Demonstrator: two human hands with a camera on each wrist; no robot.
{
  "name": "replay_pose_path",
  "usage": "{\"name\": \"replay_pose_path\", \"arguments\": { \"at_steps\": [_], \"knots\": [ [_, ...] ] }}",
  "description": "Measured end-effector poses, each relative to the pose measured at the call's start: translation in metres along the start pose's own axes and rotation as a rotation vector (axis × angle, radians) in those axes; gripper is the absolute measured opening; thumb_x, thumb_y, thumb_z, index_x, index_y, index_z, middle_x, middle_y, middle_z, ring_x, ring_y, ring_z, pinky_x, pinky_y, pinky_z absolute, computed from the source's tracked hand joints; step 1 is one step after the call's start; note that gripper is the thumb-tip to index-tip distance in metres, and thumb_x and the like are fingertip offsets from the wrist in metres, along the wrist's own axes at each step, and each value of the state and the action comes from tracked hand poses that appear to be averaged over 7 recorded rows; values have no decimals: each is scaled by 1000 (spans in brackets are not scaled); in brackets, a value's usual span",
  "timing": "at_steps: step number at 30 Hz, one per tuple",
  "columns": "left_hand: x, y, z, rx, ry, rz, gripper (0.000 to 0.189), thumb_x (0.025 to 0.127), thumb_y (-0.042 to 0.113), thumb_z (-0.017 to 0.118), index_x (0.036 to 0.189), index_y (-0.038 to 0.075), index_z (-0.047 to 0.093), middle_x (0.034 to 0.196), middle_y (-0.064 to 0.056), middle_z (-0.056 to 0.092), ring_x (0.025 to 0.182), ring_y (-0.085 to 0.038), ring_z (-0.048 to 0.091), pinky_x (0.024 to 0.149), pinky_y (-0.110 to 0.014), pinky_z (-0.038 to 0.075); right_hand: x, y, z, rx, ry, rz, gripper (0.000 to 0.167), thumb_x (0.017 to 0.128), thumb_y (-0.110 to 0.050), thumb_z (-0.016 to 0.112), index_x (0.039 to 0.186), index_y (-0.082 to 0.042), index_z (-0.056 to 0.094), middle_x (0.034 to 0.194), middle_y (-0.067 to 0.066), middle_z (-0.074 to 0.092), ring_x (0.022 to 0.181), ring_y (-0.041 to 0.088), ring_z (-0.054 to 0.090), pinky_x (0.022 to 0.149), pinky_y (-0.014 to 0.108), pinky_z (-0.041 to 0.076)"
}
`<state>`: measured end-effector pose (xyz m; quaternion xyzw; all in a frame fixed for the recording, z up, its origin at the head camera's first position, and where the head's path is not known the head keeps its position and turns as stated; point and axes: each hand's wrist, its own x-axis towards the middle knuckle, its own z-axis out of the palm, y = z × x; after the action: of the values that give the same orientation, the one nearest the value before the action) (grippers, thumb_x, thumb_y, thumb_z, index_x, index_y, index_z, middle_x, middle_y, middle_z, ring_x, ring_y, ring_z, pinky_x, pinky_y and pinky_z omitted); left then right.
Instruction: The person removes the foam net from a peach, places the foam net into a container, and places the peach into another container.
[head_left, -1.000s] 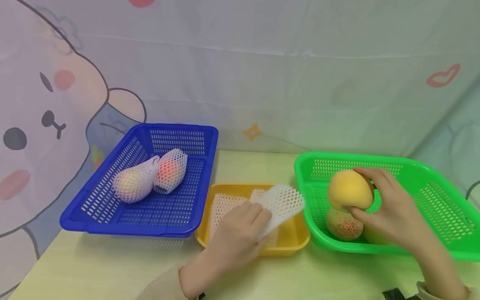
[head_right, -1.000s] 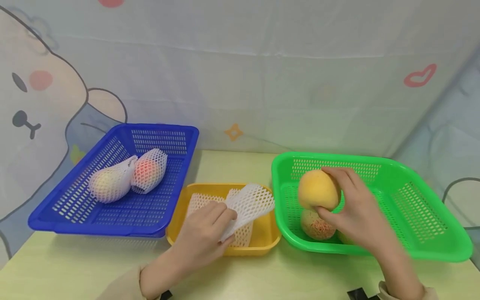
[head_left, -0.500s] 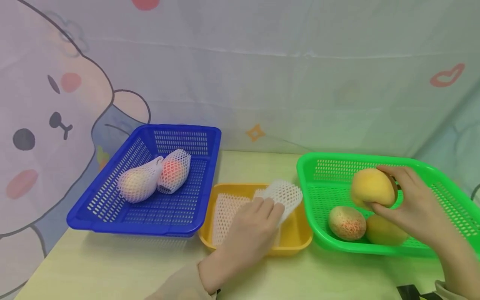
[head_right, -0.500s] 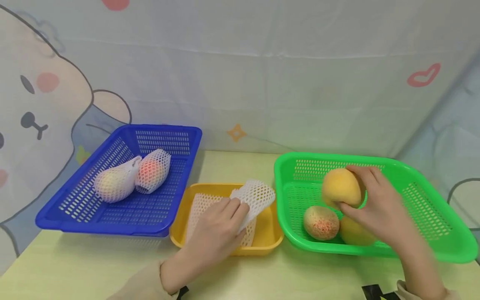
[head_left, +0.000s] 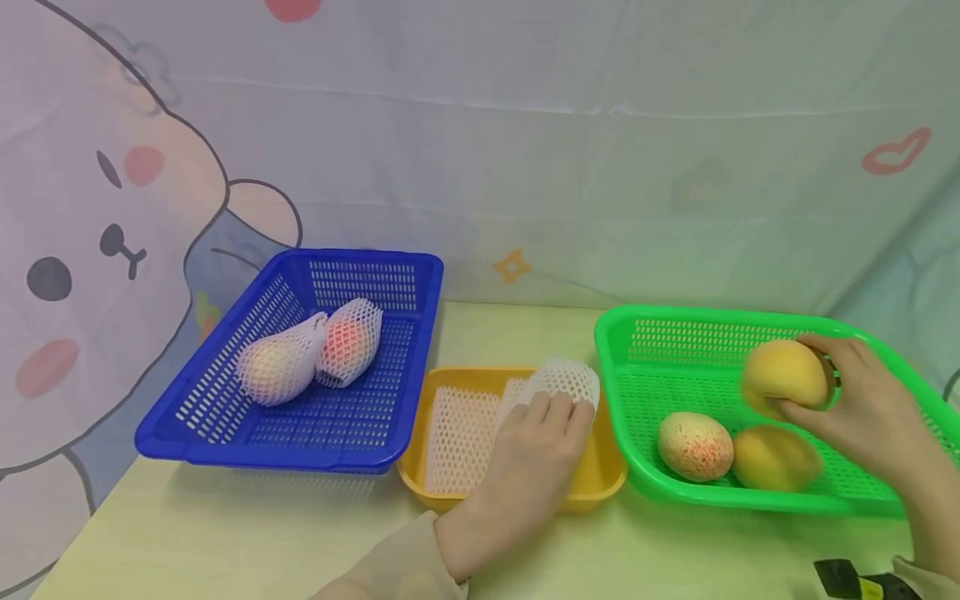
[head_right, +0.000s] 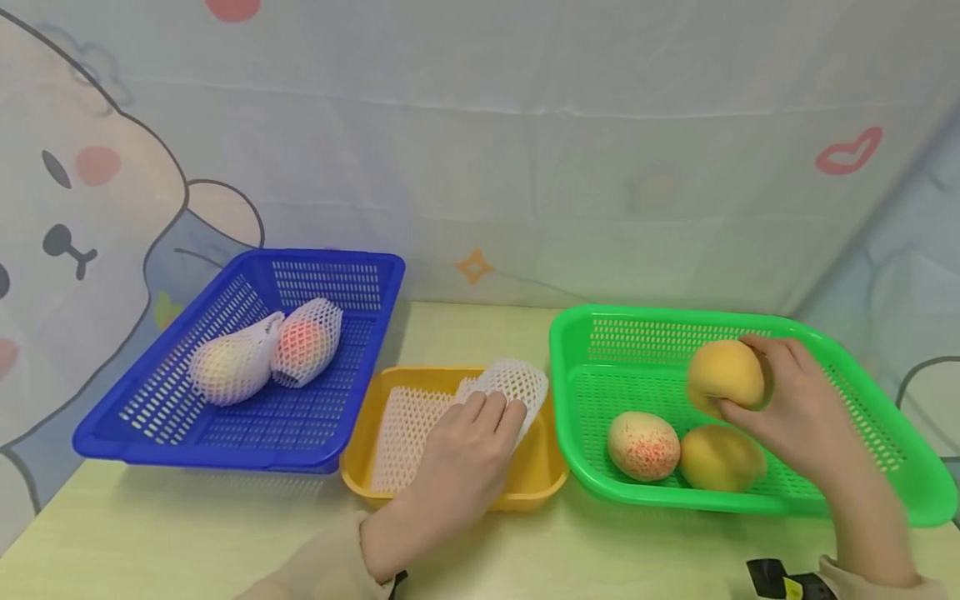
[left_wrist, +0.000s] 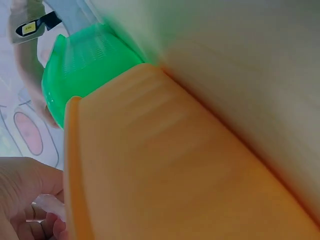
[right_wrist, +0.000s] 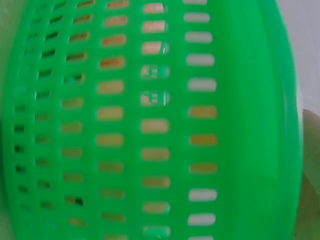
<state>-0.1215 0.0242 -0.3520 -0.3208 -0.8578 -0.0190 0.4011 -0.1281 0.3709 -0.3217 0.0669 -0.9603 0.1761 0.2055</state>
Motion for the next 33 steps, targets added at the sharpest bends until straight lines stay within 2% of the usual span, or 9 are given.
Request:
{"name": "replay_pose_path", "arguments": {
  "at_steps": [3, 5, 10, 16, 19, 22, 24, 29, 33],
  "knots": [
    [0, 2, 4, 15, -7, -4, 10, 84, 8, 59, 91, 14, 59, 75, 3, 54, 64, -10, 48, 50, -17, 33, -2, 5, -1, 2, -34, 46, 81, 70, -16, 83, 136, 5, 40, 122, 29, 43, 95, 35, 47, 67, 46, 39],
    [0, 4, 6, 38, -18, -4, 11, 83, 7, 60, 91, 14, 57, 75, 3, 53, 64, -10, 47, 50, -16, 34, -3, 9, -3, 1, -48, 69, 80, 72, -18, 82, 136, 5, 39, 125, 31, 41, 97, 44, 46, 67, 51, 38],
    [-1, 9, 11, 92, -55, 15, 13, 79, 7, 61, 89, 13, 55, 73, 4, 51, 63, -8, 44, 50, -14, 33, -6, 18, -6, -23, -70, 95, 80, 74, -24, 81, 136, 5, 40, 121, 32, 41, 91, 45, 48, 61, 48, 39],
    [-1, 12, 13, 98, -102, 33, 11, 78, 8, 64, 85, 14, 59, 73, 5, 49, 64, -8, 42, 52, -14, 30, -5, 25, -4, -28, -105, 106, 79, 77, -29, 78, 136, 6, 38, 127, 33, 39, 98, 47, 47, 67, 58, 39],
    [-2, 13, 12, 57, -153, 50, 13, 79, 20, 70, 85, 13, 61, 74, 5, 49, 66, -8, 43, 54, -15, 32, -4, 28, -3, -31, -112, 106, 79, 77, -30, 79, 135, 6, 39, 128, 32, 40, 98, 47, 47, 68, 58, 39],
    [-3, 13, 11, -5, -219, 50, 25, 80, 36, 71, 85, 13, 63, 76, 4, 50, 69, -9, 43, 56, -16, 33, -4, 31, -2, -39, -115, 104, 78, 76, -30, 79, 134, 6, 40, 125, 32, 41, 97, 46, 47, 67, 57, 39],
    [-4, 14, 11, -38, -256, 39, 34, 82, 46, 67, 84, 13, 63, 78, 4, 50, 70, -10, 43, 58, -18, 33, -5, 32, -2, -45, -120, 107, 77, 76, -30, 79, 133, 6, 41, 123, 31, 42, 95, 45, 48, 67, 55, 39],
    [-4, 16, 12, -64, -338, 22, 46, 88, 59, 54, 78, 16, 63, 83, 5, 48, 78, -13, 41, 67, -24, 32, -5, 32, -3, -56, -138, 113, 76, 75, -29, 79, 131, 7, 42, 119, 31, 44, 93, 44, 49, 65, 52, 40],
    [-5, 18, 12, -86, -440, 13, 57, 89, 68, 42, 82, 16, 65, 92, 3, 50, 87, -15, 42, 76, -31, 35, -5, 32, -4, -58, -152, 118, 78, 76, -28, 79, 131, 10, 40, 119, 34, 42, 92, 45, 49, 63, 51, 40]
  ]
}}
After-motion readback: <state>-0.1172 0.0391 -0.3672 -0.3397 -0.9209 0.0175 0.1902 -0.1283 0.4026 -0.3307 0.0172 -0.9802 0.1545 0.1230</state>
